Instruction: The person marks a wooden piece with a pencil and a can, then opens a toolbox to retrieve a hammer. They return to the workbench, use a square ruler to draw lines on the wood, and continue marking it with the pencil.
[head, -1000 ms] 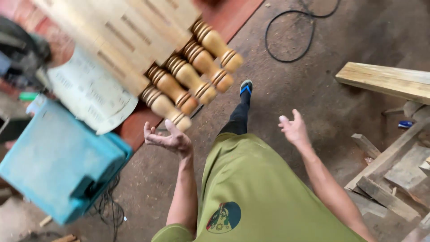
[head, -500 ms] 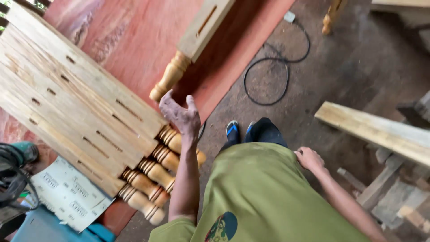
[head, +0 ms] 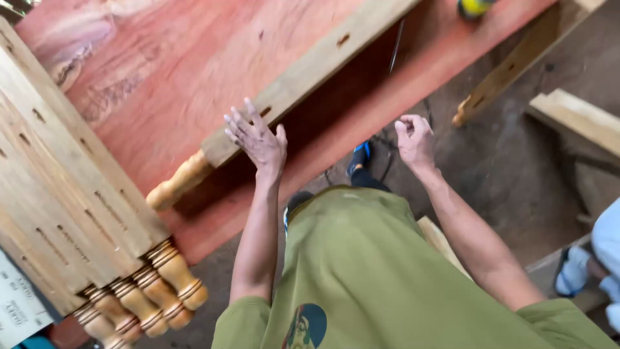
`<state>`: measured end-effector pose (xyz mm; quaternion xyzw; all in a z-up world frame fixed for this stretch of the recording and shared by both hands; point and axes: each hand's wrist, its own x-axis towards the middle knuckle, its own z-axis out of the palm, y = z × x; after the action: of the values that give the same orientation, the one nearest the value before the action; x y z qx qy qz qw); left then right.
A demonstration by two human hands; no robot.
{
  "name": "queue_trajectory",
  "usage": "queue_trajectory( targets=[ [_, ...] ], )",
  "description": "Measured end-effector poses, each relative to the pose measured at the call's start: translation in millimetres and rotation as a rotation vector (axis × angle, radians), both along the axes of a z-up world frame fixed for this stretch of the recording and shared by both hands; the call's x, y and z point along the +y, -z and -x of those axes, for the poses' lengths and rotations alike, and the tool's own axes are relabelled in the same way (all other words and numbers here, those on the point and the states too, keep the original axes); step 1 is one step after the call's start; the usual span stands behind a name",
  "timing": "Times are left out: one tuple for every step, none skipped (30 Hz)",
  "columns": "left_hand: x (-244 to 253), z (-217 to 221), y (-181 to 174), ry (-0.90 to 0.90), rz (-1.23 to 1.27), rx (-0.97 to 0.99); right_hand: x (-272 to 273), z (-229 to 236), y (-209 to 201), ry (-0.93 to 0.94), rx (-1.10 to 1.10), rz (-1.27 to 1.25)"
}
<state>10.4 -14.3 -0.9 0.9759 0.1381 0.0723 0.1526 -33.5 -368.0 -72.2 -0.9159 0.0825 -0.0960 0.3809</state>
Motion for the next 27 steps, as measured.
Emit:
queue_trajectory(
  targets=[
    [-12,-9,2,0.017,0.010,0.059,-14,-29,-4,-0.112,-0.070,0.027],
    [-23,-17,-1,-0.007,0.013,0.078,-24,-54,3,-0.136,-0.051,0.027],
    [-32,-24,-3,0.023,0.013,0.120,-32,-79,12,-0.152,-0.040,0.047],
    [-41,-46,-7,0.060,0.013,0.133,-40,-119,18,-0.161,-0.057,0.069],
    [-48,-61,-2,0.043,0.016,0.122,-42,-144,15,-0.178,-0.069,0.071],
    [-52,-70,4,0.112,0.022,0.133,-41,-163,12,-0.157,0.063,0.077],
    [-56,-79,10,0.181,0.028,0.144,-40,-181,10,-0.136,0.194,0.084],
    [-61,-84,9,0.171,0.033,0.149,-41,-193,18,-0.146,0.200,0.088],
    [-65,-87,8,0.206,-0.002,0.142,-42,-204,26,-0.105,0.317,0.118],
    [-70,-97,6,0.252,-0.037,0.126,-44,-219,32,-0.053,0.425,0.148],
    [-69,-97,16,0.252,-0.031,0.121,-49,-222,42,-0.052,0.422,0.154],
    [-66,-98,25,0.268,-0.086,0.094,-51,-226,52,-0.067,0.402,0.163],
    [-61,-99,33,0.284,-0.141,0.067,-53,-230,63,-0.081,0.382,0.173],
    [-61,-99,33,0.286,-0.140,0.061,-56,-221,47,-0.078,0.376,0.175],
    [-60,-99,33,0.290,-0.126,0.028,-58,-213,31,-0.131,0.377,0.127],
    [-59,-99,34,0.293,-0.111,-0.004,-60,-206,16,-0.185,0.381,0.080],
    [-60,-106,26,0.293,-0.109,-0.009,-71,-201,13,-0.183,0.376,0.084],
    [-62,-103,20,0.282,-0.103,-0.023,-83,-187,11,-0.179,0.349,0.009],
    [-63,-100,14,0.270,-0.098,-0.038,-95,-174,9,-0.173,0.321,-0.066],
    [-65,-98,11,0.259,-0.092,-0.010,-100,-164,-13,-0.184,0.350,-0.064],
    [-68,-95,7,0.252,-0.096,-0.009,-106,-155,-36,-0.124,0.333,-0.222],
    [-67,-109,3,0.246,-0.111,-0.040,-109,-163,-57,-0.063,0.281,-0.385],
    [-64,-106,4,0.236,-0.117,-0.045,-131,-163,-47,-0.073,0.276,-0.388],
    [-64,-106,4,0.233,-0.056,-0.003,-157,-167,-38,0.016,0.180,-0.206],
    [-66,-106,5,0.229,0.005,0.039,-183,-173,-29,0.105,0.079,-0.025],
    [-70,-104,8,0.216,0.011,0.056,-190,-176,-38,0.092,0.097,-0.021],
    [-74,-102,10,0.192,0.002,0.083,-198,-179,-47,0.148,0.047,0.067]
  ],
)
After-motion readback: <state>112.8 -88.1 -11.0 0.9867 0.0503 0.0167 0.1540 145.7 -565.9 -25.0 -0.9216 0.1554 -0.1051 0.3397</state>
